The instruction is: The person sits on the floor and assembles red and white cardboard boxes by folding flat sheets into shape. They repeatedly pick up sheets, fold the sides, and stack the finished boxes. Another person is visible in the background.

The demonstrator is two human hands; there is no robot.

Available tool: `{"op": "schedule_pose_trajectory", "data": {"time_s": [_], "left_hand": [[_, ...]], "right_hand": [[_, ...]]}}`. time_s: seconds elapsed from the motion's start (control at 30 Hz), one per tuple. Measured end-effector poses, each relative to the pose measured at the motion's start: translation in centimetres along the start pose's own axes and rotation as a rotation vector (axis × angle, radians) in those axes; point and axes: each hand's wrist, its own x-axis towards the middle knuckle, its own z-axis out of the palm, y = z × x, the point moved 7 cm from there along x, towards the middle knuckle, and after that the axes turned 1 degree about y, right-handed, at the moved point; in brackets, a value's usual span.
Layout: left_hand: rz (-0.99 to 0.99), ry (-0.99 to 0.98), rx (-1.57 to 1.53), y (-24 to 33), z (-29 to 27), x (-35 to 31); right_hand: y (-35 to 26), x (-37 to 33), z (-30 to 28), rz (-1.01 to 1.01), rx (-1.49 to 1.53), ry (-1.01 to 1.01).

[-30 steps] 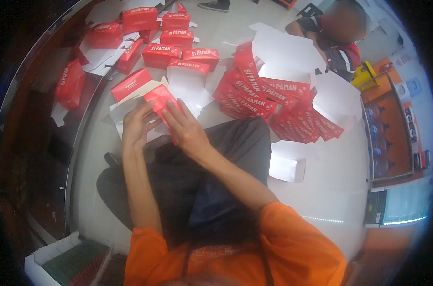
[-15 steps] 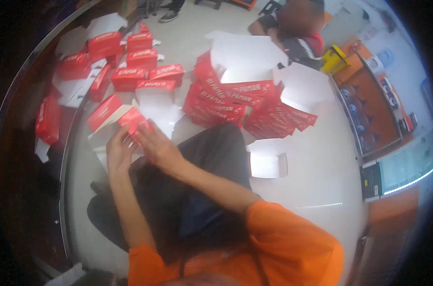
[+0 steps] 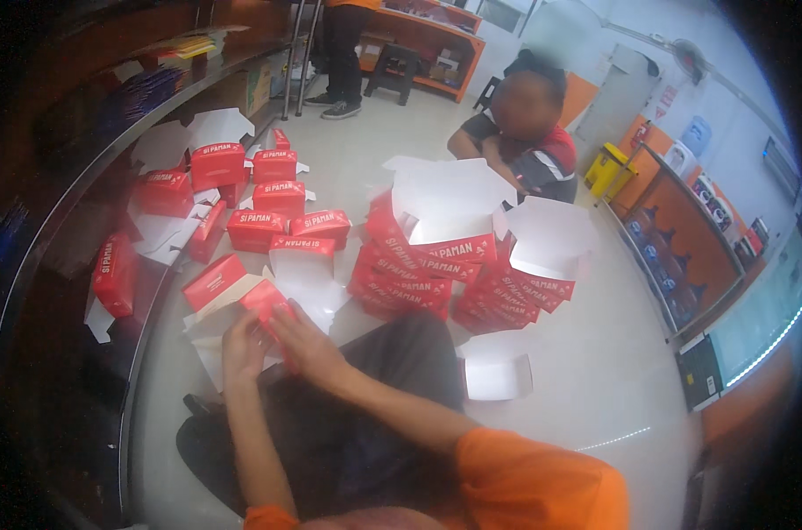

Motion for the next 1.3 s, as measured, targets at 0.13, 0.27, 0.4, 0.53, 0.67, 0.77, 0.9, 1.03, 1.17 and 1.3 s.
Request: {"op": "schedule_pose_trajectory", "data": {"time_s": [0.13, 0.27, 0.4, 0.53, 0.67, 0.77, 0.9, 1.03, 1.17, 1.3], "left_hand": [[-0.016, -0.018, -0.084, 0.2, 0.1, 0.1], [0.000, -0.040, -0.048, 0.9, 0.7, -0.7], [-0.049, -0.112, -0.088, -0.4, 0.4, 0.6], [-0.068, -0.144, -0.127, -1.1, 0.0, 1.1], [-0.005, -0.054, -0.098, 0.4, 0.4, -0.5], [0.051, -0.053, -0.108, 1.0, 0.4, -0.4], [0.179, -0.074, -0.082, 0.9, 1.1, 0.2], [0.440, 0.028, 0.307, 1.4, 1.4, 0.2], [0.431, -0.211, 0.837, 0.9, 8.3, -3.5], [0.360, -0.530, 0.952, -2.4, 10.9, -5.1]], "right_hand": [[-0.4, 0.2, -0.4, -0.009, 0.025, -0.020], [-0.4, 0.3, -0.4, 0.009, 0.026, -0.013], [0.7, 0.2, 0.3, 0.000, 0.022, 0.017], [0.7, -0.2, 0.0, 0.005, -0.004, -0.021], [-0.8, 0.6, -0.5, -0.038, -0.056, -0.003], [-0.9, 1.0, -0.3, -0.018, -0.035, -0.030], [-0.8, 1.7, -2.3, -0.026, 0.109, 0.000], [0.7, 2.2, -4.4, -0.009, 0.276, 0.015], [2.3, 2.7, -7.8, 0.036, -0.032, -0.223], [2.5, 2.0, -12.0, 0.130, -0.223, -0.527]]}}
